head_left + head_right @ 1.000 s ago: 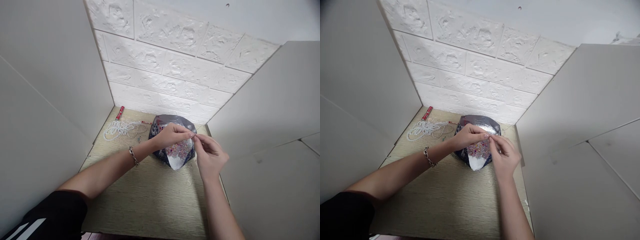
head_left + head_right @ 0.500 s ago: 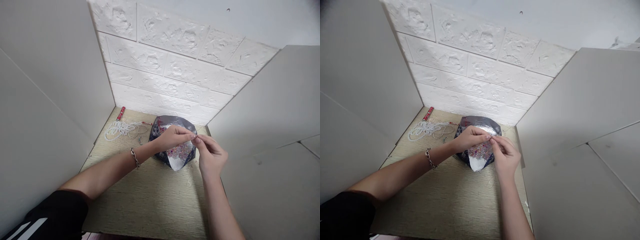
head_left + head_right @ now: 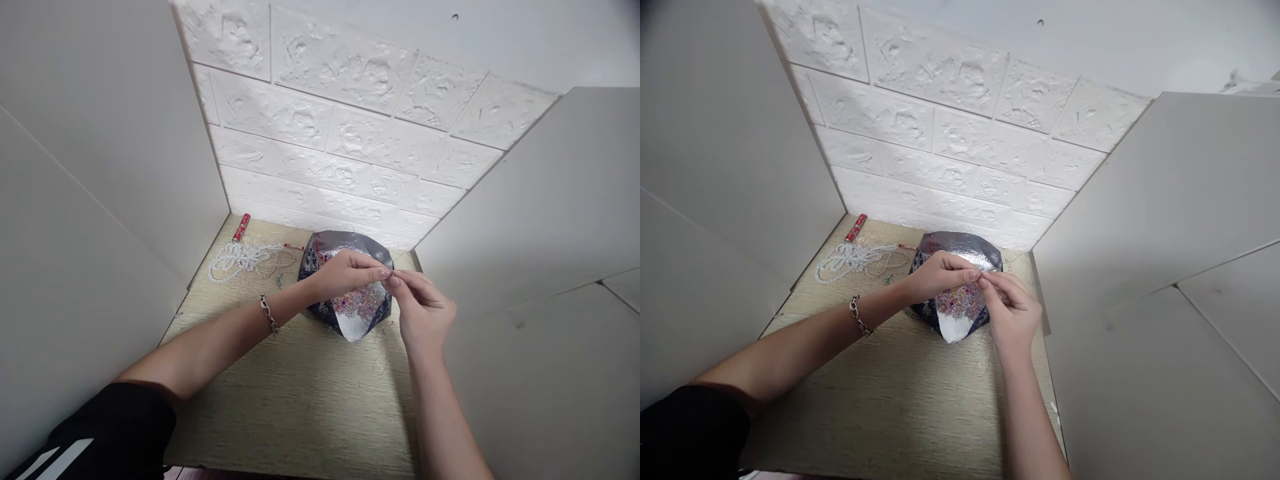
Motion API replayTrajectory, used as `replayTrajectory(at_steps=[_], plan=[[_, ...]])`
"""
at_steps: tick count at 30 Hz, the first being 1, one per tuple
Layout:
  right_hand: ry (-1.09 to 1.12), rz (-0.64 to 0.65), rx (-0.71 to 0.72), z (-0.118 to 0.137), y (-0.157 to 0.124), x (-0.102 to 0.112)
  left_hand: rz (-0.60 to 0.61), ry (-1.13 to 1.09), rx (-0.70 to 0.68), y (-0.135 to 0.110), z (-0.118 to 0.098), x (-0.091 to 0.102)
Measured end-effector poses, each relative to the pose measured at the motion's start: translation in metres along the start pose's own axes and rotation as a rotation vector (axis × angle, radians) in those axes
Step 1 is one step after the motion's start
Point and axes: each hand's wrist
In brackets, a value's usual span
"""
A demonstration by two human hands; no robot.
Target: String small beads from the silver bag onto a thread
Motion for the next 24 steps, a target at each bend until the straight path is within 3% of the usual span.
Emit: replayTrajectory(at_steps=[17, 24], plan=[[-0.021, 0.036, -0.043, 0.0021, 0.0001, 0.0017, 0.012, 0.021, -0.002, 0.0002, 0.0019, 0.0020], [-0.055, 0.059, 0.002, 0.0012, 0.0011, 0.0032, 0.014, 0.040, 0.002, 0.0006, 0.0018, 0.0029]])
Point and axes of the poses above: each hand's wrist, its own y-axis towards the middle knuckle, its own x-axis out of the back of the hand, z = x × y, and after that the axes turned 11 degrees about z, right-handed
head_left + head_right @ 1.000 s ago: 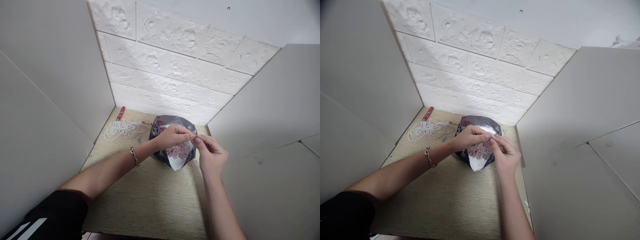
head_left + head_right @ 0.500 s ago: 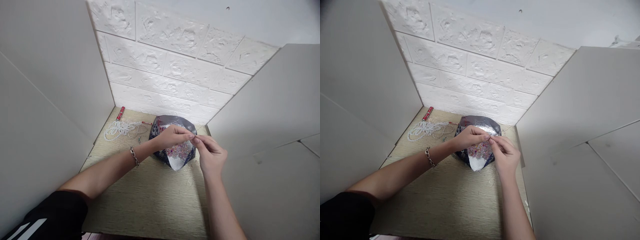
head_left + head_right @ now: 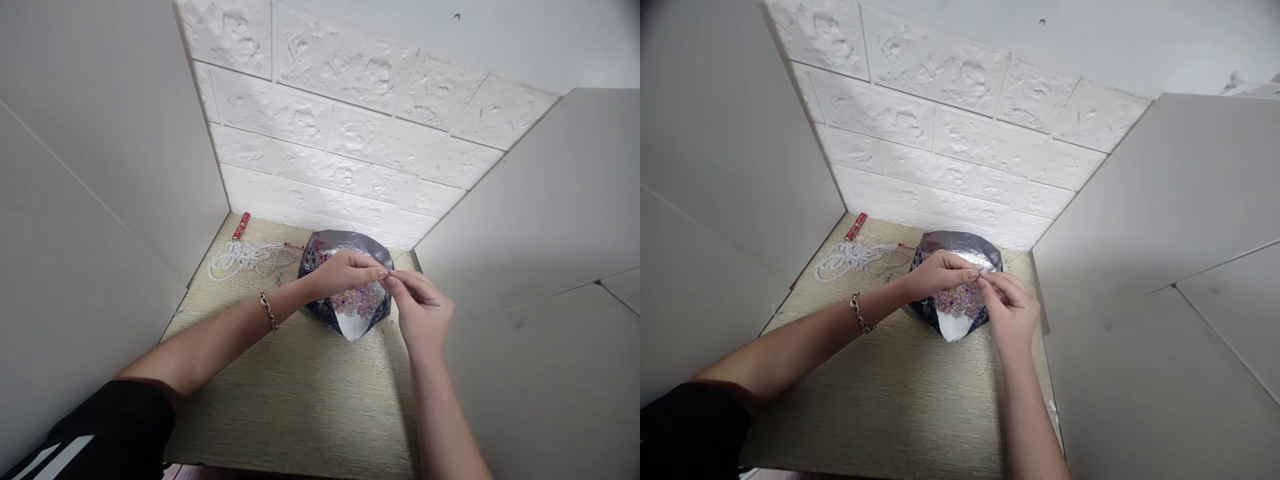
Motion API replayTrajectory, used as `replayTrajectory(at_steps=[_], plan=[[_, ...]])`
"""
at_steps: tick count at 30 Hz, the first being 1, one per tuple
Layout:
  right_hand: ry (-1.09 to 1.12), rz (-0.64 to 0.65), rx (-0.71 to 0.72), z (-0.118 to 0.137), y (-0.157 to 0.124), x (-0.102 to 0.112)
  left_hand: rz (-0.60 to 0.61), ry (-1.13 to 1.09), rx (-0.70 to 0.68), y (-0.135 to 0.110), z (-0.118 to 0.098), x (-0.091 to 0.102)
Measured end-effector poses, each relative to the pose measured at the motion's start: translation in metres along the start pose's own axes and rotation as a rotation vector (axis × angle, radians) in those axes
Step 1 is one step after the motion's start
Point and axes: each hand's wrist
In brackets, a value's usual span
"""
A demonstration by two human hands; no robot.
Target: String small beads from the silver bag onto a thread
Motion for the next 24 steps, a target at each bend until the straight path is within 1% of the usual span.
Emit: replayTrajectory(at_steps=[12, 16, 20, 24], plan=[[-0.167, 0.027, 0.050, 0.000, 0.001, 0.003, -0.013, -0.022, 0.033, -0.001, 0.002, 0.000], [-0.215, 0.059, 0.078, 0.000, 0.001, 0.002, -0.025, -0.023, 0.052, 0.000, 0.004, 0.000], [-0.291, 0.081, 0.107, -0.001, 0.001, 0.001, -0.050, -0.079, 0.104, 0.002, 0.008, -0.001], [-0.433, 0.064, 0.159, 0.001, 0.001, 0.001, -0.036, -0.162, 0.146, 0.004, 0.013, -0.004]])
Point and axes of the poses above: each hand's wrist, its own y-axis towards the middle knuckle, its own x-axis out of the back of the hand, z = x × y, and after that the axes turned 11 degrees about z, right-handed
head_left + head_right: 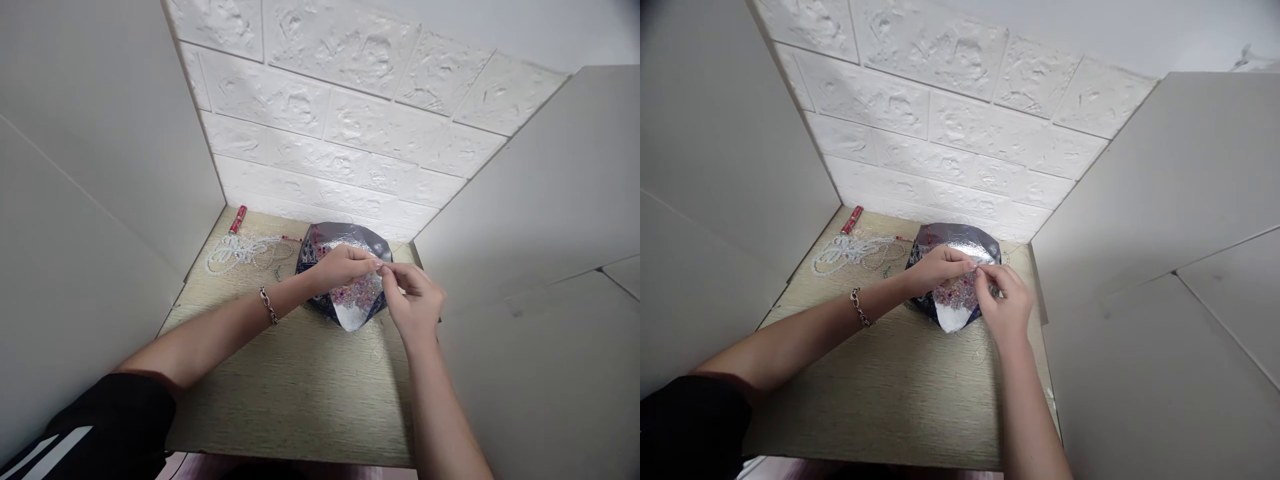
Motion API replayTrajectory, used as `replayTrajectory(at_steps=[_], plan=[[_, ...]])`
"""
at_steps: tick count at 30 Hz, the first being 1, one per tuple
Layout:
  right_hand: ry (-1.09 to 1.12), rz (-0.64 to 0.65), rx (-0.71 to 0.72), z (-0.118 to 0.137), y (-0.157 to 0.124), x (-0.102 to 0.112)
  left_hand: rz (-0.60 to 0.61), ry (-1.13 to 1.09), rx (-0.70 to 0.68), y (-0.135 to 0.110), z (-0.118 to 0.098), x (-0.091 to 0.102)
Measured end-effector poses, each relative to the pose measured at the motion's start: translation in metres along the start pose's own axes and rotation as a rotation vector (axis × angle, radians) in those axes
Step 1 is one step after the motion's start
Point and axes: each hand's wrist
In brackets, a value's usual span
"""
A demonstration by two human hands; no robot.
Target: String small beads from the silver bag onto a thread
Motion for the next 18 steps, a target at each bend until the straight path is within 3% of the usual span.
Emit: replayTrajectory(at_steps=[10, 14, 18], plan=[[-0.336, -0.080, 0.215, -0.0053, 0.0004, -0.0009, 0.022, -0.164, 0.062, 0.0004, 0.0028, -0.0035], [-0.287, -0.066, 0.107, -0.0036, -0.0002, -0.0010, 0.055, -0.155, 0.075, 0.0012, 0.0018, -0.0020], [-0.051, 0.000, -0.067, -0.0019, -0.0001, 0.0006, 0.120, -0.193, 0.095, 0.0011, -0.0003, -0.0024]])
Point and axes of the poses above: each hand's wrist, its own y-axis towards the middle knuckle, its own x-axis out of the back of the hand, z = x × y, and after that the axes turned 11 degrees about z, right-handed
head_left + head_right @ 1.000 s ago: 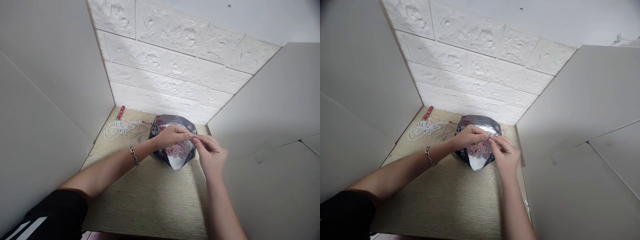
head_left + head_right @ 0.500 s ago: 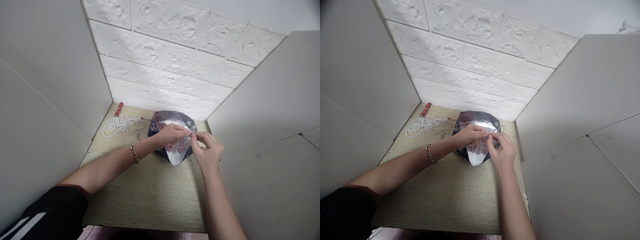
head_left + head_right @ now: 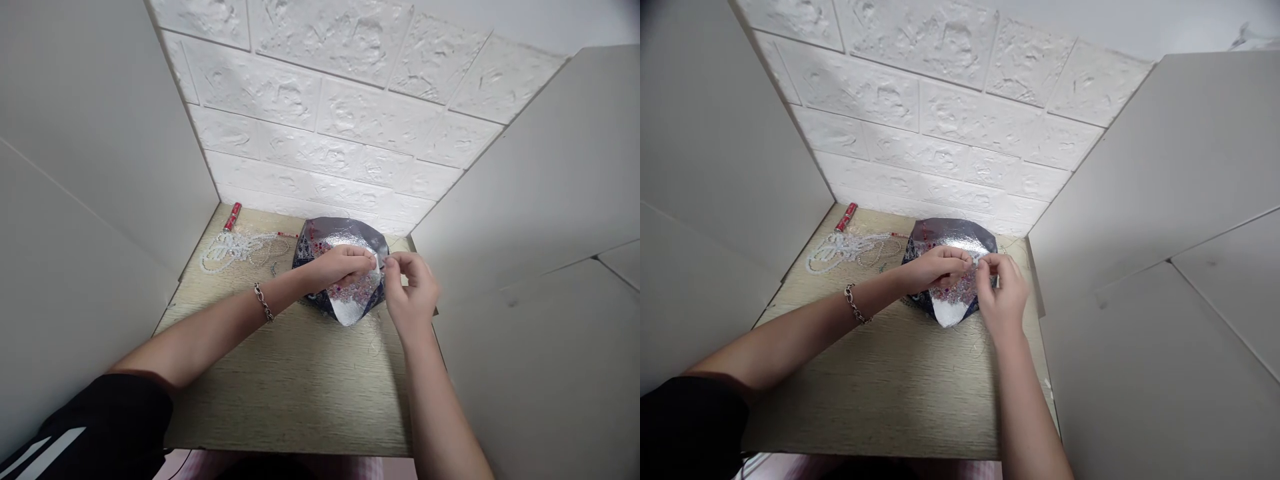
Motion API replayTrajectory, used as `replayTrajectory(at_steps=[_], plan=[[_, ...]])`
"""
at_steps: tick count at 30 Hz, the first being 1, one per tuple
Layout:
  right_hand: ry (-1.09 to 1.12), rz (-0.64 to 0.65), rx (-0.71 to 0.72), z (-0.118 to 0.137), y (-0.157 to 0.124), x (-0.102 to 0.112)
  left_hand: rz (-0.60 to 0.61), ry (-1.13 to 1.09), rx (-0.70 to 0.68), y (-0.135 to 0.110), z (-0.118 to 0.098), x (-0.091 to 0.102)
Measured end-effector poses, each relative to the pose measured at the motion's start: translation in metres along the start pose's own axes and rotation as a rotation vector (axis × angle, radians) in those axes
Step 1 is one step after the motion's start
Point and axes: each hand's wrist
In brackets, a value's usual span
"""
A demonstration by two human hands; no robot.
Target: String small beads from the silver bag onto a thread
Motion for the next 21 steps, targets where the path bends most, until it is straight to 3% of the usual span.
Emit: replayTrajectory(at_steps=[4, 8, 17, 21], plan=[[0.282, 0.094, -0.040, -0.002, 0.000, 0.000, 0.007, 0.017, 0.001, -0.002, -0.002, 0.001], [0.413, 0.115, -0.081, -0.003, 0.001, 0.002, 0.005, 0.057, -0.009, -0.003, -0.001, 0.004], [0.490, 0.232, -0.293, -0.005, 0.002, 0.005, -0.044, 0.150, -0.048, 0.000, 0.001, 0.010], [0.263, 0.202, -0.168, -0.006, 0.002, 0.005, -0.106, 0.179, -0.016, 0.000, -0.001, 0.007]])
Point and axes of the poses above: each hand's wrist, its own y-axis towards the middle knuckle, its own x-axis out of the back of the hand, z = x × y, and after that the axes turned 11 degrees about z, right-handed
